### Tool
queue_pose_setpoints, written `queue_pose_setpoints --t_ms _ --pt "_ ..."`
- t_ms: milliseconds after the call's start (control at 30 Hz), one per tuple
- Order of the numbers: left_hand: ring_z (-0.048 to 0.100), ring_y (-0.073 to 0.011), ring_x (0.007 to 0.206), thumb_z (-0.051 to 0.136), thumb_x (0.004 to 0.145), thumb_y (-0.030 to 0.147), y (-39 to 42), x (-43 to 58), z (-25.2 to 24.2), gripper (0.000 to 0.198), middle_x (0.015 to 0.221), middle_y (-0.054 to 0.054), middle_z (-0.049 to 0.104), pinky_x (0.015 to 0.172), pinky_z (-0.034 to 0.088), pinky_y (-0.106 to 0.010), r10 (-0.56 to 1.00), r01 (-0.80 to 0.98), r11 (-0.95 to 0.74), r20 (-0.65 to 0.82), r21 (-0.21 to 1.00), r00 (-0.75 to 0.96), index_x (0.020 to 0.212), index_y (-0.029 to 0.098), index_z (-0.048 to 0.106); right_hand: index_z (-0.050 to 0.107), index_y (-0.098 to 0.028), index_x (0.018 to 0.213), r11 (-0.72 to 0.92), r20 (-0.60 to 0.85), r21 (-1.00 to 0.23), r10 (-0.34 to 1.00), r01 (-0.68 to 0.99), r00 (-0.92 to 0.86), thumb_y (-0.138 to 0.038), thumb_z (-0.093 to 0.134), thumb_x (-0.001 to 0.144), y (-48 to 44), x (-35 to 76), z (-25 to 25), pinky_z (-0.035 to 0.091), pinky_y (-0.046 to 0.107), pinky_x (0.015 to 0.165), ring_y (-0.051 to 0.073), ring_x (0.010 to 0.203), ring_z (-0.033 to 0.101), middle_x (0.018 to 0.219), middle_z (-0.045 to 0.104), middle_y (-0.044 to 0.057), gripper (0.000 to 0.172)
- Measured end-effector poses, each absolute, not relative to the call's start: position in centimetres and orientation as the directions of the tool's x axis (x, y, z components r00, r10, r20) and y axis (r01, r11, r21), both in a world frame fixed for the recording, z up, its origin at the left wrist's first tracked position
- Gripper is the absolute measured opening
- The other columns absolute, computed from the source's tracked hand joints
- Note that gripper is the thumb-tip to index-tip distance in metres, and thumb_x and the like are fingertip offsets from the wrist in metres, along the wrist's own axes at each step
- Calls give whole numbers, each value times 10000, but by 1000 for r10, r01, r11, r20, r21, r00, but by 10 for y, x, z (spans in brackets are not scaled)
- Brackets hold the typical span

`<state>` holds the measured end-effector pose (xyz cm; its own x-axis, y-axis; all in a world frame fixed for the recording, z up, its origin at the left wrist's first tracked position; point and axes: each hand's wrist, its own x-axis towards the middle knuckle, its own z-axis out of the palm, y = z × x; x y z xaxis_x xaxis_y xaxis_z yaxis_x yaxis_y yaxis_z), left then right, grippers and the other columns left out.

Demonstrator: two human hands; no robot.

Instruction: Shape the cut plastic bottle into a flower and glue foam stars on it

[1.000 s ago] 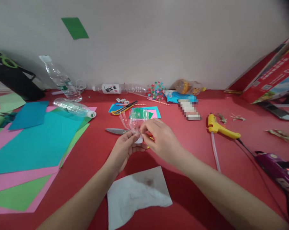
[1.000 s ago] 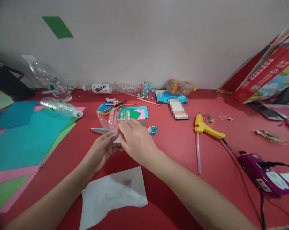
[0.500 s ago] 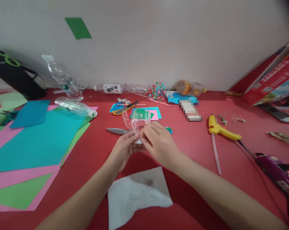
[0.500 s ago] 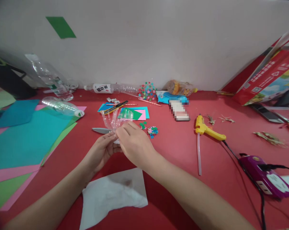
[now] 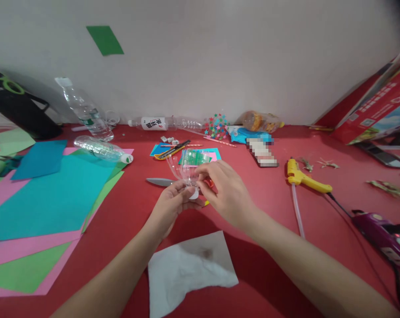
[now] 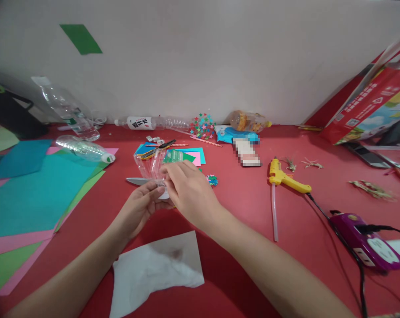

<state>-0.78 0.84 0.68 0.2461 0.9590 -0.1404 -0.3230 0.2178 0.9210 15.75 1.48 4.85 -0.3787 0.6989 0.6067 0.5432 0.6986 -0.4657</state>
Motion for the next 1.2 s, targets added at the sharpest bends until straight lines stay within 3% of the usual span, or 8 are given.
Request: queue_pose_setpoints --t_ms 333,533,700,833,1033,1200 --pt "679 -142 633 764 756 366 9 -8 4 298 798 -16 730 617 551 -261 967 -288 189 -127 939 222 962 175 668 558 -179 985 731 605 -457 673 506 -426 -102 507 915 10 154 52 488 272 751 156 895 577 948 653 51 116" --pt "614 -103 568 782 732 374 11 -8 5 266 729 5 687 558 502 -224 965 -291 204 -142 935 219 881 172 691 565 -187 1025 708 576 -523 704 474 -415 -143 538 905 11 159 57 478 252 754 133 895 585 933 648 18 130" --pt "608 -112 568 804 697 352 8 -7 9 250 702 -4 679 556 480 -230 957 -279 241 -180 930 228 813 157 698 572 -205 1026 669 624 -562 729 487 -281 -165 577 883 19 178 70 476 279 814 125 869 605 924 656 -7 148" --pt "622 -121 578 784 719 353 5 -7 11 275 759 -41 716 551 454 -227 923 -241 297 -213 924 319 897 154 719 617 -202 942 643 631 -590 744 489 -218 -150 575 861 27 190 83 479 289 797 137 851 604 922 671 -1 105" --pt "625 -127 594 772 739 361 5 -6 10 269 828 -64 728 561 468 -237 889 -217 318 -210 923 406 908 154 736 659 -211 876 578 473 -684 816 446 -331 -237 607 869 28 190 89 440 340 938 171 1020 596 994 672 26 58" --pt "633 -126 601 766 756 349 4 -6 10 293 845 -49 730 579 485 -241 880 -222 333 -218 916 422 999 190 734 639 -213 809 474 348 -798 866 371 -358 -205 621 818 29 189 87 426 351 949 171 1019 592 1001 650 19 21"
